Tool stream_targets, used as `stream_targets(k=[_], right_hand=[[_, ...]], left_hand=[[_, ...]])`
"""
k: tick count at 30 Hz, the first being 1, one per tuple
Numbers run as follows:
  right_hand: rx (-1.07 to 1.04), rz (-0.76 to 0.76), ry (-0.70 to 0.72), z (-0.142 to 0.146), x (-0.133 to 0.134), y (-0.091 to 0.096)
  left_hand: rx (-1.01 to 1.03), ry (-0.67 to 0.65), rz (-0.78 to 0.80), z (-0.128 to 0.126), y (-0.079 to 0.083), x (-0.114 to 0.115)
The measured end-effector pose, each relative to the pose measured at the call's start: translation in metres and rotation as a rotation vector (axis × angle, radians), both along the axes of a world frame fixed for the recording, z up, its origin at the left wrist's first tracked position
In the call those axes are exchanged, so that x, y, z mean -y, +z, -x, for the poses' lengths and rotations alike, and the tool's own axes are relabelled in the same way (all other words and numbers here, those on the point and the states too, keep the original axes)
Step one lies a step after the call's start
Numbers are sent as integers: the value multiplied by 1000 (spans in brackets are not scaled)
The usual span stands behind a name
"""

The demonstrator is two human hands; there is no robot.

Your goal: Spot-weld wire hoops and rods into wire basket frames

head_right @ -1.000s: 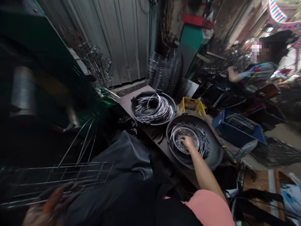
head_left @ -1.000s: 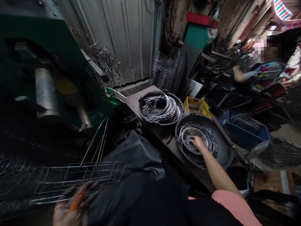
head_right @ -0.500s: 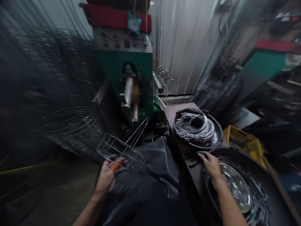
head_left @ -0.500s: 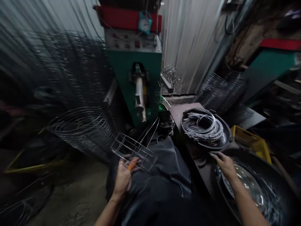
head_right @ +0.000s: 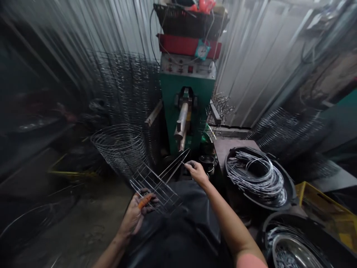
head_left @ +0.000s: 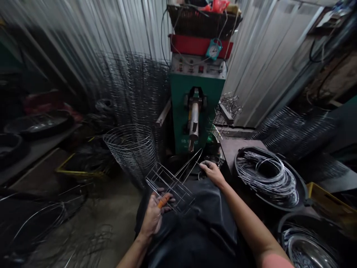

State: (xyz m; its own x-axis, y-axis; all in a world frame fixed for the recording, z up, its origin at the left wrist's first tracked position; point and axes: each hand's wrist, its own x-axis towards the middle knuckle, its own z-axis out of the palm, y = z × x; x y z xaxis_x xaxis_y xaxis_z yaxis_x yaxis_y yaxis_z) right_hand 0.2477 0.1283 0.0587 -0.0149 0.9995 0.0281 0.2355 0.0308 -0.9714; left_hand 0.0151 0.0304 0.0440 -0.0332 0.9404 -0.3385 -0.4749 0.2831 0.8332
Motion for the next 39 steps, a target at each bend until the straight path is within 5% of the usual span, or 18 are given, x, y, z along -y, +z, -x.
stream_targets(k=[8, 28, 32, 35, 39], right_hand=[[-172, 18, -21, 20, 5, -13], [-221, -36, -42, 23, -4, -26], [-184, -40, -40, 21, 4, -31], [-180, -43, -33, 22, 7, -31], [-166, -35, -34, 26, 7, -29]], left_hand=[[98, -27, 61, 4, -15, 1], [24, -121, 142, 7, -19, -18], [-355, 83, 48, 18, -14, -15], [-832, 295, -216, 19, 9, -21], [-1220, 31, -560, -8, 41, -43]])
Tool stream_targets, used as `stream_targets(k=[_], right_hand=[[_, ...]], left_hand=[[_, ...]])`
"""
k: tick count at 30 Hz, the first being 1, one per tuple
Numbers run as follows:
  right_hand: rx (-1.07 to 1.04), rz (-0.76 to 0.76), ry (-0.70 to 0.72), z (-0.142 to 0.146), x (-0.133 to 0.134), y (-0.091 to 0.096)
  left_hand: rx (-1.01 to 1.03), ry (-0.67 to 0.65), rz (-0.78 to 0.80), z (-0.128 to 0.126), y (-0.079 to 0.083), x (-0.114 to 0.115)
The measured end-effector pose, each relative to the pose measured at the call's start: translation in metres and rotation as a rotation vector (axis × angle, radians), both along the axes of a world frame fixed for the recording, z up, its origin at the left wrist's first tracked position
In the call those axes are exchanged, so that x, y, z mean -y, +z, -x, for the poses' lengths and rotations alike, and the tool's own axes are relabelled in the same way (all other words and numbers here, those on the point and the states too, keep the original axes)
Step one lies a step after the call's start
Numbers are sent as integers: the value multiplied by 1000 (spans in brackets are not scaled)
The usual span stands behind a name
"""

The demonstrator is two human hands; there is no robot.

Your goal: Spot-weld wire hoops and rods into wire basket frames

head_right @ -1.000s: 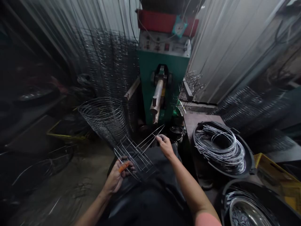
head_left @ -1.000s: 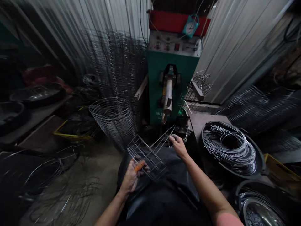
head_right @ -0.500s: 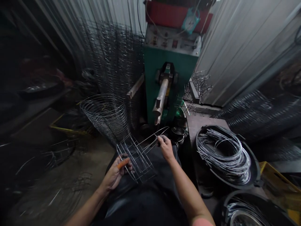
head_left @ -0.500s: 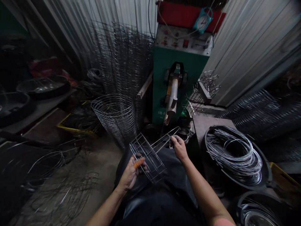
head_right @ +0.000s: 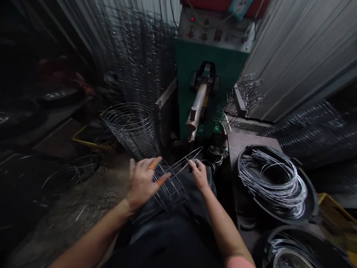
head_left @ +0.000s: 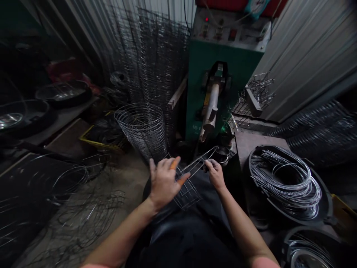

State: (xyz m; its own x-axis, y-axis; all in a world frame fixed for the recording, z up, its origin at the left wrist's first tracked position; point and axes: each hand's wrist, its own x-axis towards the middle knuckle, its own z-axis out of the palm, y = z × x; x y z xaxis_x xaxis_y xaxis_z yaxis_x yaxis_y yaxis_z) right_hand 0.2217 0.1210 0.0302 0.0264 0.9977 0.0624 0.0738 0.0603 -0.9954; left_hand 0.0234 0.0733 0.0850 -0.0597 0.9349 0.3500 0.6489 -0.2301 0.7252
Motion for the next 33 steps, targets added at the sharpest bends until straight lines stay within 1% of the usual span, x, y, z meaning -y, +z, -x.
stream_targets(k=[1, 3, 6, 9, 13, 17, 22, 28, 33], right_hand=[[-2, 0, 0, 1, 0, 1], [-12, 1, 6, 2, 1, 3], [-52, 1, 14, 3, 0, 6], [-115, 15, 16, 2, -3, 8], [-217, 45, 17, 2, -13, 7], [-230, 57, 17, 2, -24, 6], [-250, 92, 2, 3, -38, 3], [-240, 72, -38, 2, -50, -4], [-277, 92, -56, 2, -58, -2]], left_hand=[[-86, -67, -10, -10, 4, -6], [-237, -154, -29, -30, 7, -17], [-414, -203, -53, -49, 4, -29], [-546, -222, -70, -54, 3, -37], [-670, -252, -65, -51, 6, -50], [-725, -273, -43, -50, 9, -64], [-735, -295, -25, -52, 10, -79], [-741, -288, -34, -57, 9, -89], [-758, -294, -31, -59, 9, -96]])
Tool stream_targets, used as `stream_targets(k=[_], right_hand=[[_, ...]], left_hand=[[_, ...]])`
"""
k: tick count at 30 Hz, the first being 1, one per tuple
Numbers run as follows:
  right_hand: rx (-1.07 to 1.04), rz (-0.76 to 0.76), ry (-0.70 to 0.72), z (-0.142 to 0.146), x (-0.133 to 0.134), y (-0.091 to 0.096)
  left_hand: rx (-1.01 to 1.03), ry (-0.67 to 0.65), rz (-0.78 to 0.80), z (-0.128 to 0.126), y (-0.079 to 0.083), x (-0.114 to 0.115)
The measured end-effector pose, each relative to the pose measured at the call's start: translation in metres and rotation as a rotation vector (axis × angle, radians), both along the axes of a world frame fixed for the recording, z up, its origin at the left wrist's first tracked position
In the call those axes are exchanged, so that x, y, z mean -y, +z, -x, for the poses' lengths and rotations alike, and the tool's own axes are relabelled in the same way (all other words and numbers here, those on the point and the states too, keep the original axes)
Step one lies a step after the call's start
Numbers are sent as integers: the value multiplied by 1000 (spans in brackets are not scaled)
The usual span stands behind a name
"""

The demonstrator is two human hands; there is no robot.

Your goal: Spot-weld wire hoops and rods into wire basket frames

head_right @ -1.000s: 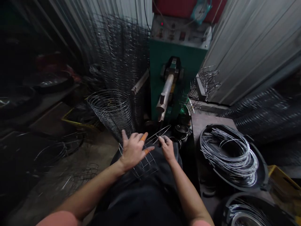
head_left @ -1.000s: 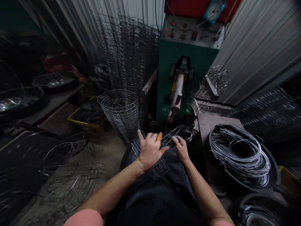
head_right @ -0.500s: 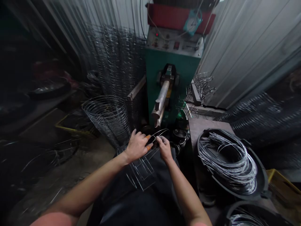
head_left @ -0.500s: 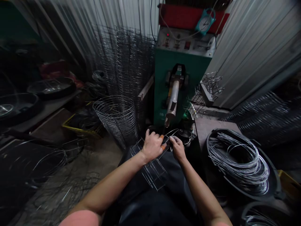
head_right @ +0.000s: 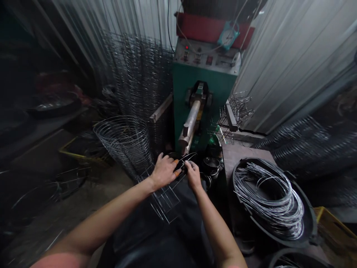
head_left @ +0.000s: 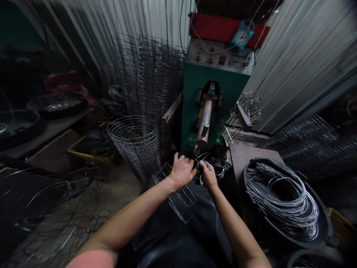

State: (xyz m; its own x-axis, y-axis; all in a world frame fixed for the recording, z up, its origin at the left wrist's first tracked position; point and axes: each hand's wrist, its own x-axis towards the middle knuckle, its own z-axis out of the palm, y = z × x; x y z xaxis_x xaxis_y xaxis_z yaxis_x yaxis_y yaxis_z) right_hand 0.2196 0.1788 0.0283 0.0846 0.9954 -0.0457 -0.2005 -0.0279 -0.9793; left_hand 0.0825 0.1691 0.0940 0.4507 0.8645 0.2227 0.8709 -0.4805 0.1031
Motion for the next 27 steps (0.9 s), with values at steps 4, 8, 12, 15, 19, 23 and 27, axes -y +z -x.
stream_targets(k=[4, 8, 12, 15, 19, 23, 27], right_hand=[[-7, 13, 1, -2, -7, 4], [-29, 26, -10, -4, -15, 2], [-34, 22, -6, -7, -19, -3], [-28, 21, -8, -9, -18, -6], [-25, 0, 0, -8, -19, -7], [-41, 9, 0, -3, -22, -3], [-103, 67, -33, 0, -24, 3]], left_hand=[[-23, 1, 18, -2, 3, -8], [-56, 15, 47, -6, 8, -15], [-74, 24, 68, -11, 11, -17], [-71, 29, 81, -12, 10, -17], [-62, 39, 86, -11, 7, -18], [-70, 56, 78, -10, 8, -20], [-62, 69, 88, -10, 10, -23]])
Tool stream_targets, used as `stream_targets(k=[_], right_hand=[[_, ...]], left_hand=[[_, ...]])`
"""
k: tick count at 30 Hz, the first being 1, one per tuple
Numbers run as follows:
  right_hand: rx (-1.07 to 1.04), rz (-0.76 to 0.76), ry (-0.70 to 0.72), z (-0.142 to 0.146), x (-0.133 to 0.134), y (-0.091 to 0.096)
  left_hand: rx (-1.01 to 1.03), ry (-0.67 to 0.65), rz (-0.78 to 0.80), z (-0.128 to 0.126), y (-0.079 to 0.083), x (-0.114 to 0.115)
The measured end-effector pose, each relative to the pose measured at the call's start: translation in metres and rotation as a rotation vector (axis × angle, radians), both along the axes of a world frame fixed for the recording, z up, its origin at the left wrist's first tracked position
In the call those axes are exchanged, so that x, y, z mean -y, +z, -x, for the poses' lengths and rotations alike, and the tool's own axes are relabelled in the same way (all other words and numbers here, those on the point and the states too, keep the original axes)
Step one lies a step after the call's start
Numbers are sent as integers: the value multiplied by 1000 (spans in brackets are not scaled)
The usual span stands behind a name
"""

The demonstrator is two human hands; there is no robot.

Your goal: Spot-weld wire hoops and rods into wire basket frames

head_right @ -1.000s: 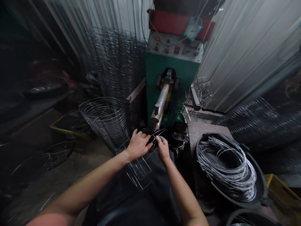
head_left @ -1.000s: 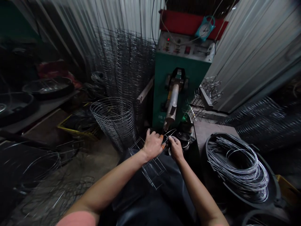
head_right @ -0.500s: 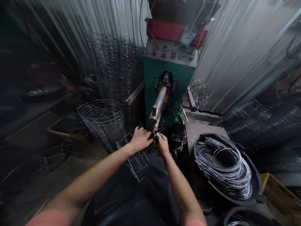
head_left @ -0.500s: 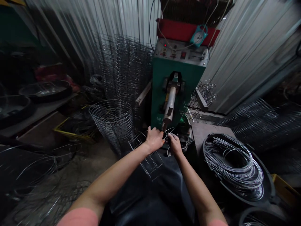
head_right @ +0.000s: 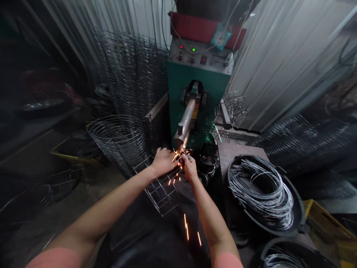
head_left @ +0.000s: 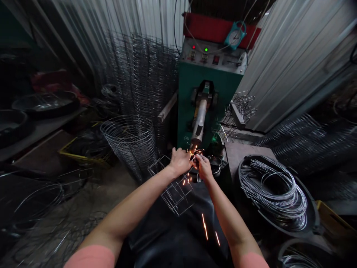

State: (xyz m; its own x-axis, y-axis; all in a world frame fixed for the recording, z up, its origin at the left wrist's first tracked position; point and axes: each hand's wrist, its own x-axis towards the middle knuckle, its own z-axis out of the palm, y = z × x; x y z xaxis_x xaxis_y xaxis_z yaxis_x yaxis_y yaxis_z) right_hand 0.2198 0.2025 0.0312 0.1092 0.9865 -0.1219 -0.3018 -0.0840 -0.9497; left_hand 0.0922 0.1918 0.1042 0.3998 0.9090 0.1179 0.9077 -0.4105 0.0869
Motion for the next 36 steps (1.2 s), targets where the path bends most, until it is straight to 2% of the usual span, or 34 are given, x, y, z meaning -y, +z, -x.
stream_targets(k=[3, 6, 8, 10, 13, 17, 23, 28, 30, 32, 34, 35, 36], right_hand=[[40, 27, 69, -9, 15, 4], [180, 11, 249, -21, 50, 3], [262, 12, 396, -25, 77, -2], [298, 7, 477, -22, 97, -9], [307, -13, 427, -14, 108, -20], [293, -27, 330, -8, 102, -23], [273, -20, 345, -7, 100, -16], [213, -38, 320, -1, 105, -25], [216, -54, 267, 0, 114, -28], [194, -30, 206, -1, 127, -29], [117, 41, 123, -2, 138, -27], [57, 86, 66, -2, 143, -24], [-15, 127, 10, -2, 146, -19]], left_hand=[[6, 6, -5, -1, -1, 1], [9, 28, -29, -2, -3, 5], [5, 52, -45, -1, -3, 8], [5, 78, -54, 0, -3, 10], [16, 115, -50, 2, -2, 9], [41, 151, -34, 4, -3, 4], [64, 165, -10, 2, -3, -3], [39, 128, 14, 4, 1, -4], [67, 50, -26, 19, -1, 10], [125, -91, -132, 43, -11, 38], [152, -279, -276, 71, -33, 74], [144, -389, -352, 85, -47, 91], [121, -441, -407, 97, -63, 107]])
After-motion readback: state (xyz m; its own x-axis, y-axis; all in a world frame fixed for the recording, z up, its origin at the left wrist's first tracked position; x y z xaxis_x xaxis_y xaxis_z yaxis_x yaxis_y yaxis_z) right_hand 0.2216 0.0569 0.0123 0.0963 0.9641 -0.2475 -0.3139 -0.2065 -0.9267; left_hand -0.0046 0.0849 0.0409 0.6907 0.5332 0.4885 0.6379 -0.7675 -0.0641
